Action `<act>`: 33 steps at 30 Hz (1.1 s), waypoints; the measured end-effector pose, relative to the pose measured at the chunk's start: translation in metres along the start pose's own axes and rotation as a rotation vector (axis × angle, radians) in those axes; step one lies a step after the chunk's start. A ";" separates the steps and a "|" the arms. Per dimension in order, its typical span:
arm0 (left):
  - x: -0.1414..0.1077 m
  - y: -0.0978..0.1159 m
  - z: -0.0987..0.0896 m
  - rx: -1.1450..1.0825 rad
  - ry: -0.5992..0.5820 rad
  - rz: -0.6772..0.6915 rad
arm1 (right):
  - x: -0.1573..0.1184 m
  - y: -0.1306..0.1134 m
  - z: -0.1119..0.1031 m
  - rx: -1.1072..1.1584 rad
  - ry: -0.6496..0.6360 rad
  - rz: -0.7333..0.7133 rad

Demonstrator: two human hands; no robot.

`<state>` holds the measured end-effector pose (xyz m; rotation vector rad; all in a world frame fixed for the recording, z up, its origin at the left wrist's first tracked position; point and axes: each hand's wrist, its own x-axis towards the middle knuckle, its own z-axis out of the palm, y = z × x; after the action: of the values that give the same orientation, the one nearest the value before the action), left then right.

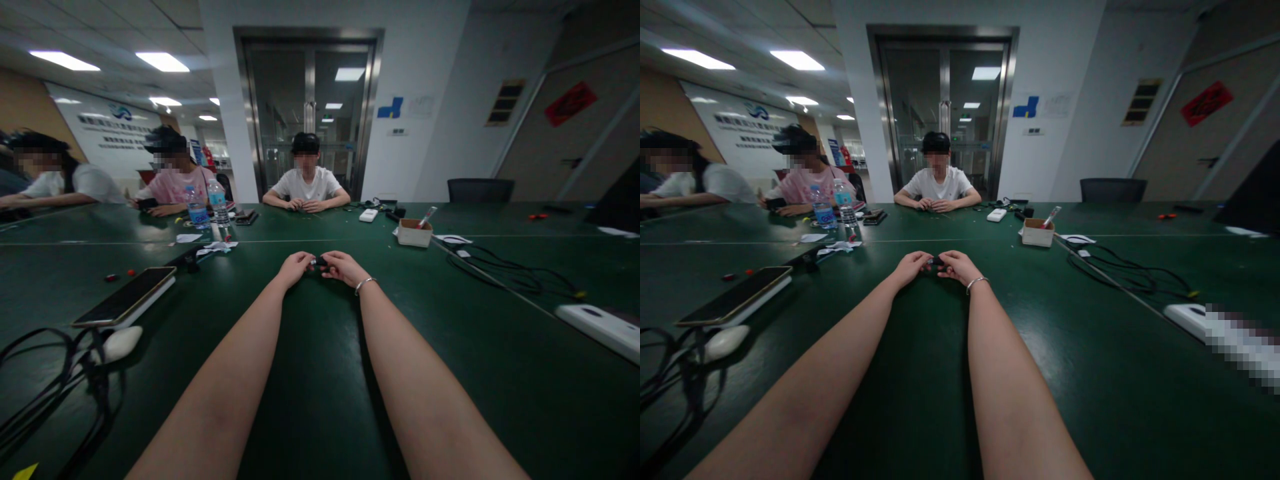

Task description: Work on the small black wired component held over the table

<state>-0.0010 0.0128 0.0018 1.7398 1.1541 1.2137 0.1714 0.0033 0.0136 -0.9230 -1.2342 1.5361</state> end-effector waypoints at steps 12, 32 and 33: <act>0.004 -0.007 -0.002 0.011 0.017 0.069 | 0.000 -0.001 0.001 -0.015 0.003 0.010; 0.002 -0.005 0.000 -0.051 0.012 0.015 | 0.000 0.000 0.000 -0.010 -0.008 0.005; 0.001 -0.005 0.000 -0.047 0.018 0.016 | 0.000 0.000 0.000 -0.009 -0.007 0.004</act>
<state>-0.0025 0.0161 -0.0025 1.7098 1.1152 1.2587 0.1715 0.0031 0.0140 -0.9276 -1.2452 1.5394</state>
